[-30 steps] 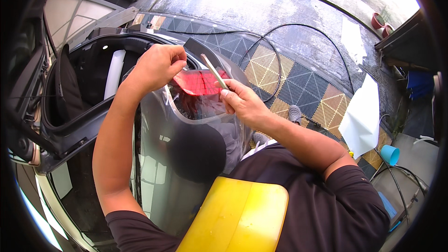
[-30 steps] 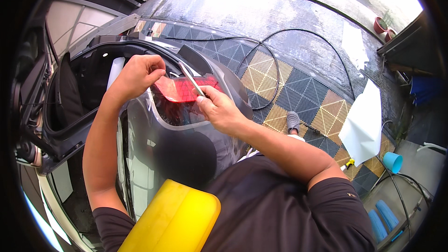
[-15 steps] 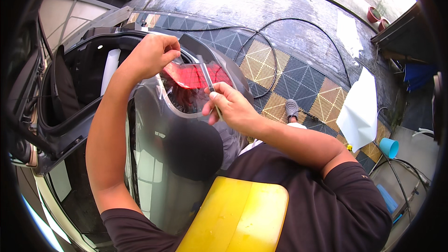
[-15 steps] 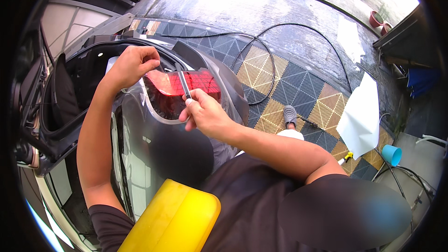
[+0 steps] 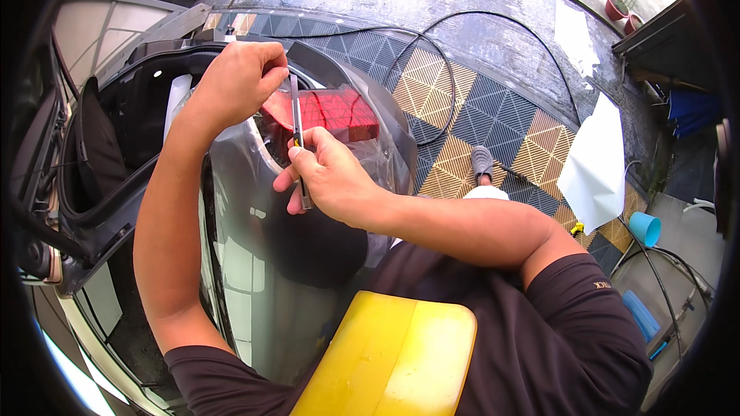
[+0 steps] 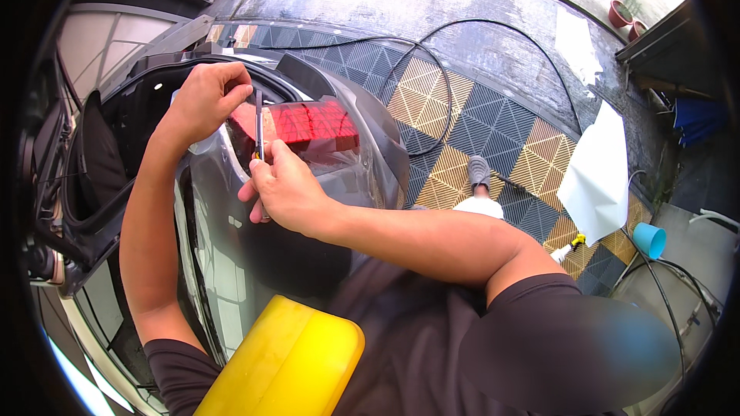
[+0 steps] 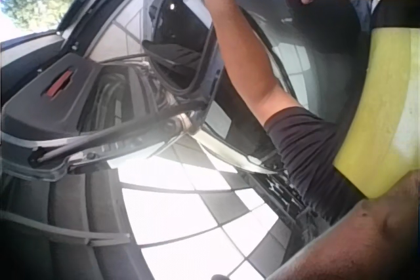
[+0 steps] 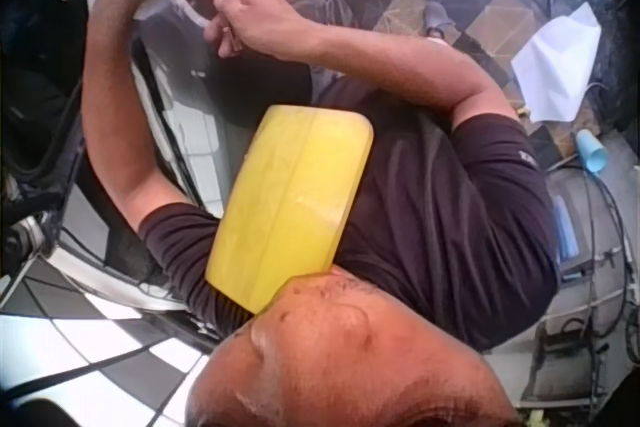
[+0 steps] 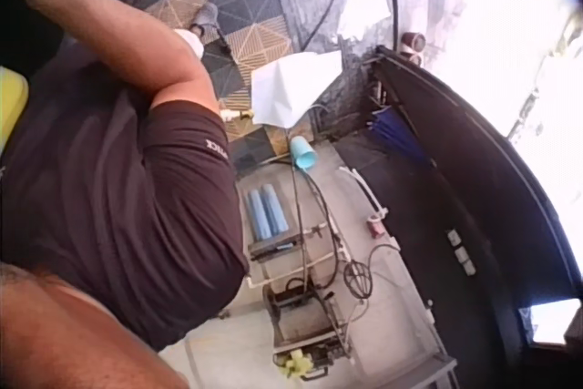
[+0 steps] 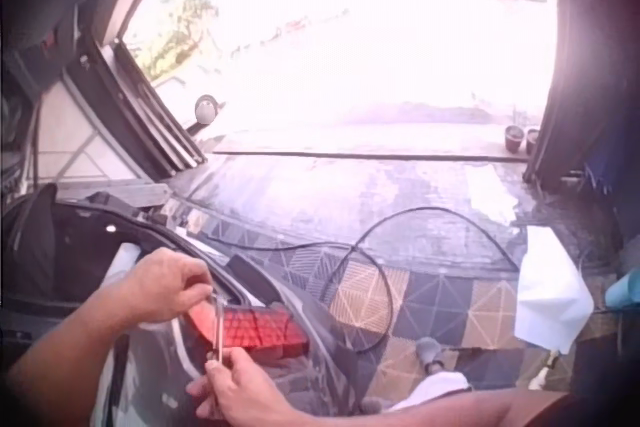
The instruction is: The person applies a transparent protective film to the rear taillight area of a car. They use a yellow squeegee to smooth the film and remove bubbles, a knife to trim the edges, and a heat gun to warm the material for better adhesion. The person repeatedly peels back the film to adjust its position and ensure a clean finish.
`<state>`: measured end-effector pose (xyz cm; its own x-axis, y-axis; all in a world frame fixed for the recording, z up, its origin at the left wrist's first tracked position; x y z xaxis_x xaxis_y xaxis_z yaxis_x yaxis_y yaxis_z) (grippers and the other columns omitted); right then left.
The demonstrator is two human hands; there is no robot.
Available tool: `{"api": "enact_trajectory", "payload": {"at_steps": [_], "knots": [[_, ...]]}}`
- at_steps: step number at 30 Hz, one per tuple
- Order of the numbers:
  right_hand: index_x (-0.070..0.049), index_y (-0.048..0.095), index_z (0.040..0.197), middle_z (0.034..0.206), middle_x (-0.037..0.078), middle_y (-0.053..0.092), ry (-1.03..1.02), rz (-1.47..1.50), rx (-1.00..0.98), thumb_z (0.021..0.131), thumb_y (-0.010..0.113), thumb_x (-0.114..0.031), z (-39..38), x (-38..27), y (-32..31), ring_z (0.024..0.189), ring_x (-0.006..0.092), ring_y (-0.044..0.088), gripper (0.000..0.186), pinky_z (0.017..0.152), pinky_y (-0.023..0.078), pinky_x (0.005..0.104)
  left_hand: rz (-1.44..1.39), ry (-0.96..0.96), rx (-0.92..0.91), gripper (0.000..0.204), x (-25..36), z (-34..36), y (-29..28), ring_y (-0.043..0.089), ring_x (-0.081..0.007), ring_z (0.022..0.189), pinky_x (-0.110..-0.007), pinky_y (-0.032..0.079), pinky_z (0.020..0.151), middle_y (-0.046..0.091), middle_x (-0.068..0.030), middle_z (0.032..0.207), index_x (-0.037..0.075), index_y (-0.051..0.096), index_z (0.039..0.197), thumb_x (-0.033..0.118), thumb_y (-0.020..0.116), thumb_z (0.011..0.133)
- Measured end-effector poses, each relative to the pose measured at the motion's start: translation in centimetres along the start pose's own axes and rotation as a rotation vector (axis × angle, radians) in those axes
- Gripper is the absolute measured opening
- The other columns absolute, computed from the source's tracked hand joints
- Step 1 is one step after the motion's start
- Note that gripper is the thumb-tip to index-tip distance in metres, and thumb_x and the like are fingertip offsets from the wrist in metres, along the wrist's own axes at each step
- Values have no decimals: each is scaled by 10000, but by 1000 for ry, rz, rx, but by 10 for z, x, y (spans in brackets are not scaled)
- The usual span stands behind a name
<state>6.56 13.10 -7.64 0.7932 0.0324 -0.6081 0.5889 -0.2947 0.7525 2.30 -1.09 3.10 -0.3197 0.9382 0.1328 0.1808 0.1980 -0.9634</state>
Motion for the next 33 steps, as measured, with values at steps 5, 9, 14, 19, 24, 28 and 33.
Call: {"api": "enact_trajectory", "payload": {"at_steps": [5,9,14,19,24,28,33], "knots": [[-25,420,1095,874,127,687,-7,-78,-15,1074,415,-183,3,-7,8,568,171,653,160,543,533,294,33,66,31,150,2,-4,1,562,-244,607,-358,459,619,608,-152,698,-44,649,900,105,660,892],[-9,409,1087,858,130,678,-21,-98,2,1066,437,-185,14,-13,9,578,188,667,179,525,548,311,67,33,-12,170,15,-3,-6,662,-357,762,-427,513,730,671,-182,777,-13,673,896,150,627,885],[4,399,1071,837,131,671,13,-207,2,1060,447,-187,11,-13,11,590,201,682,197,534,565,323,99,-7,-22,175,7,-3,-4,660,-360,767,-434,512,741,672,-177,780,-6,676,899,162,630,885],[17,394,1055,800,130,664,-4,-251,-19,1052,443,-169,12,-18,9,578,205,682,192,529,564,322,67,-27,-43,181,9,-1,-3,660,-361,771,-431,512,738,672,-177,781,-5,677,900,171,634,887],[29,394,1059,790,130,660,1,-255,-29,1046,444,-161,10,-21,10,577,208,686,197,525,568,330,72,6,-35,191,3,1,-2,659,-359,785,-430,508,747,669,-178,790,-1,679,916,184,639,893],[32,398,1062,789,128,659,-4,-281,-40,1045,443,-157,9,-16,9,574,212,685,194,524,570,331,92,23,-7,193,3,0,0,655,-356,788,-427,505,753,667,-174,802,-1,681,929,186,647,894],[35,416,1073,793,125,659,-7,-208,-44,1045,450,-154,19,-21,10,574,209,685,195,523,566,322,-17,112,36,148,0,-3,2,493,-155,619,-320,437,610,571,-105,711,-57,636,909,90,654,903]]}}
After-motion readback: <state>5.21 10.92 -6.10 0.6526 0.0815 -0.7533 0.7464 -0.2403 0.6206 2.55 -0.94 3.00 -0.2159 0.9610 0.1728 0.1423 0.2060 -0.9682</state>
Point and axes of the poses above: each hand's wrist, its own z-axis towards the middle knuckle, its own y-axis out of the palm, x = y × z, the point moved 5 cm from there along z, towards the middle knuckle
